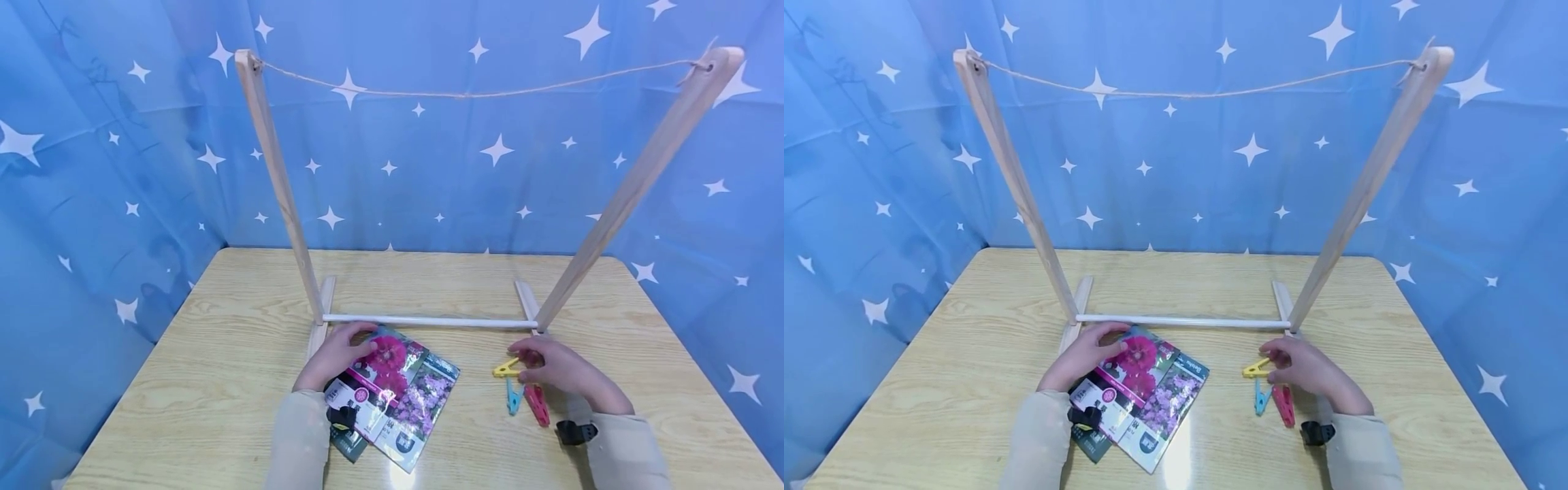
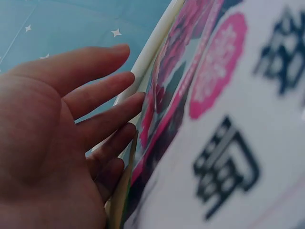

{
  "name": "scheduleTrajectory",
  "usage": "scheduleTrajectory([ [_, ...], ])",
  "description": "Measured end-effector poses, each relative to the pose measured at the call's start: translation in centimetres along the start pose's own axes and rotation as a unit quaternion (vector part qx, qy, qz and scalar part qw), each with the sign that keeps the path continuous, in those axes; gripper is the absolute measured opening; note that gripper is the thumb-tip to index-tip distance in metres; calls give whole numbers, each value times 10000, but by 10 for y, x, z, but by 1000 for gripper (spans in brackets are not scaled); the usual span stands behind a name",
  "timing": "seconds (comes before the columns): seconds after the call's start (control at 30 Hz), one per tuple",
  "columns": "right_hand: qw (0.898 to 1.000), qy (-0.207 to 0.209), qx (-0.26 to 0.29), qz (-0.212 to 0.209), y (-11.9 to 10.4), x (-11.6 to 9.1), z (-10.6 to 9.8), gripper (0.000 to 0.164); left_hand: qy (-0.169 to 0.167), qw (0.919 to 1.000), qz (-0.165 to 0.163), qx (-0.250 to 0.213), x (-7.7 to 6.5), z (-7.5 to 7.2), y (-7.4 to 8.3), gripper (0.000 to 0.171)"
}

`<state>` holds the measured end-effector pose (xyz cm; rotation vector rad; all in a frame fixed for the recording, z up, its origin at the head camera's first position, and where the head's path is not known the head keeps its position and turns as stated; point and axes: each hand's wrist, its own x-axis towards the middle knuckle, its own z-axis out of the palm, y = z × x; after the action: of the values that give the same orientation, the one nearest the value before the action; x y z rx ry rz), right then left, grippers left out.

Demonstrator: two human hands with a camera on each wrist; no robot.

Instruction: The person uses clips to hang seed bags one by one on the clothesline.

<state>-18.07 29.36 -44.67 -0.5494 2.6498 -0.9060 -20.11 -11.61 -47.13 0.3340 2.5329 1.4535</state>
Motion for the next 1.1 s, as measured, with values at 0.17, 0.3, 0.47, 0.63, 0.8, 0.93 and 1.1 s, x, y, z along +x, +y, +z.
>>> scheduleTrajectory([
  [0.17, 9999, 94, 18, 101, 1, -1, 1, 41, -64, 9996, -70, -251, 1, 1, -2, 40],
  [0.3, 9999, 130, -76, 75, 0, -1, 1, 39, -37, 9997, -113, -206, 1, 2, -1, 40],
  [0.47, 9998, 137, -143, 20, 0, -1, 0, 37, 40, 9999, -23, 99, 1, 3, 1, 38],
  [0.63, 9997, 149, -212, 25, 0, -1, 0, 34, -114, 9970, 234, 733, 1, 4, 4, 43],
  [0.8, 9996, 190, -175, 82, 0, -1, 0, 32, -121, 9878, 330, 1514, 1, 8, 8, 50],
  [0.93, 9997, 206, -116, 75, -1, 0, 0, 32, 98, 9823, 360, 1838, 0, 11, 14, 49],
  [1.1, 9997, 207, -111, 73, -1, 0, 1, 30, 217, 9737, 287, 2249, 0, 14, 20, 47],
])
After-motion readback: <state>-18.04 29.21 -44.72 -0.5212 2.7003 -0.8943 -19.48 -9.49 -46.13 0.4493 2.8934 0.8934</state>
